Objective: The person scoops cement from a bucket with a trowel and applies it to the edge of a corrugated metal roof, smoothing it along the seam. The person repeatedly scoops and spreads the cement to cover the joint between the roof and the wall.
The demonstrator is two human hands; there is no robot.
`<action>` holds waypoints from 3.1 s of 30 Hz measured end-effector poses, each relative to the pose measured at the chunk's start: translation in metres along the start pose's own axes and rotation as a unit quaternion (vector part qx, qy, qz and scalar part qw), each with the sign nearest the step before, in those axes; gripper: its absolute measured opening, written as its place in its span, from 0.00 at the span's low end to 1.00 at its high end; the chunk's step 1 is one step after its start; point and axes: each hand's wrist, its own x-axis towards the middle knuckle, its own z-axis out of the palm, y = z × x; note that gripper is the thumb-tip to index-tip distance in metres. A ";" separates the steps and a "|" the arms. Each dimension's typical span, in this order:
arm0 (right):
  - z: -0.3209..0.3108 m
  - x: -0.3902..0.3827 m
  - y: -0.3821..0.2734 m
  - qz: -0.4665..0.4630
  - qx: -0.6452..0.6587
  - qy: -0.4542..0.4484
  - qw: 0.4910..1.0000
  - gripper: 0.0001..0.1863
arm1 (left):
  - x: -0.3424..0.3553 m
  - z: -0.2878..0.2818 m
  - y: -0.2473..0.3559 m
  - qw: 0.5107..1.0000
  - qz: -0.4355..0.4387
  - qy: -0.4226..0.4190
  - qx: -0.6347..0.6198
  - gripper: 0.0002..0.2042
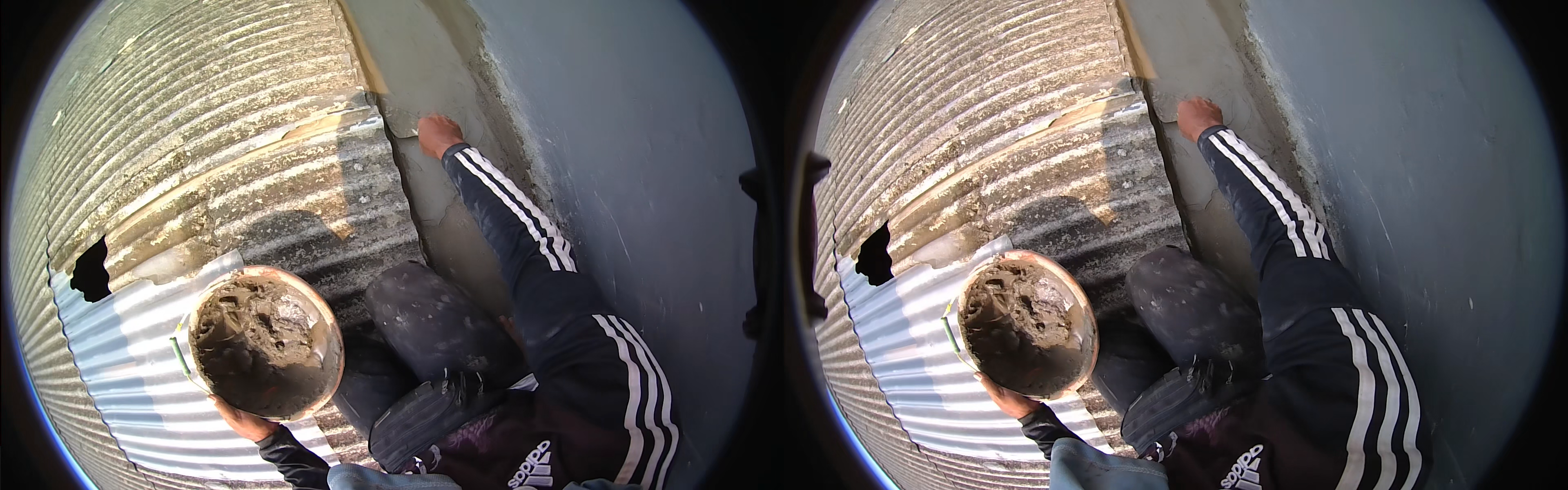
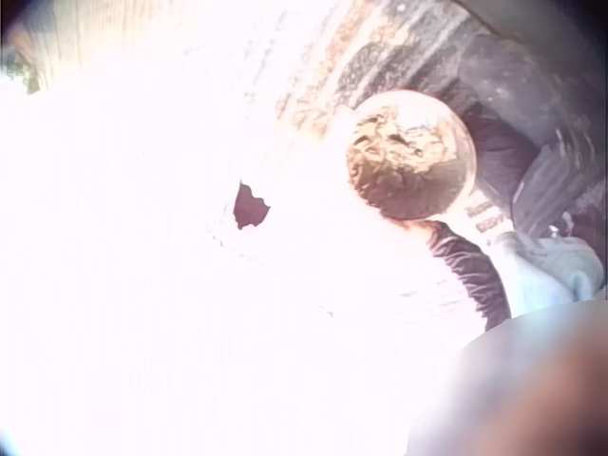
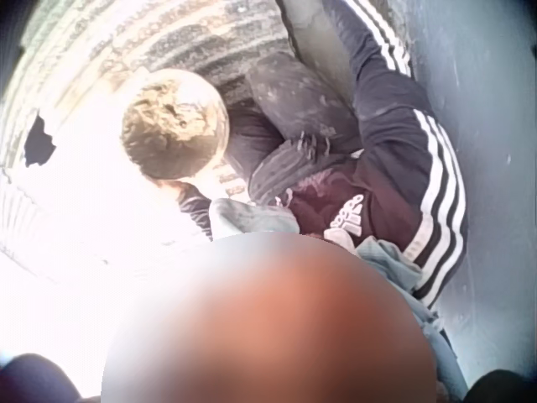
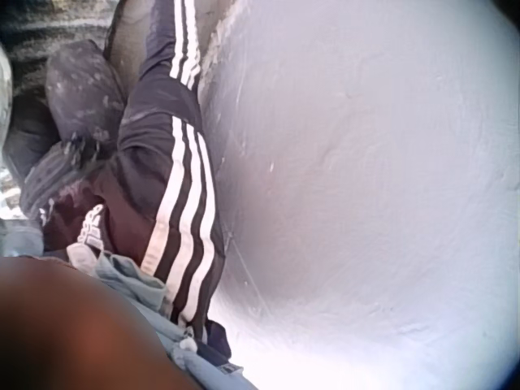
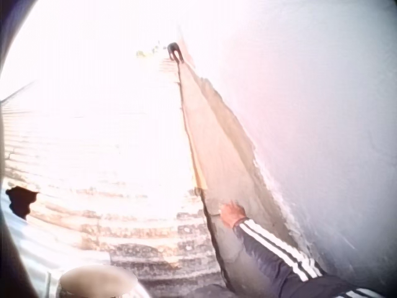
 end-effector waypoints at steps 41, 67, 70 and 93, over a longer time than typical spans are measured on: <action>-0.092 -0.322 -0.206 -0.088 0.489 -0.545 0.675 0.21 | 0.008 0.004 -0.006 0.992 0.109 0.034 -0.061 0.23; -0.066 -0.263 -0.106 -0.322 0.581 -0.408 0.626 0.21 | -0.001 0.007 0.004 0.988 0.025 -0.083 -0.127 0.30; -0.044 -0.257 -0.021 -0.227 0.597 -0.309 0.705 0.20 | -0.002 0.007 0.005 0.982 0.007 -0.135 -0.136 0.31; 0.176 -0.270 0.090 -0.019 0.344 0.012 0.939 0.17 | 0.024 -0.027 -0.012 0.992 -0.031 -0.115 -0.031 0.33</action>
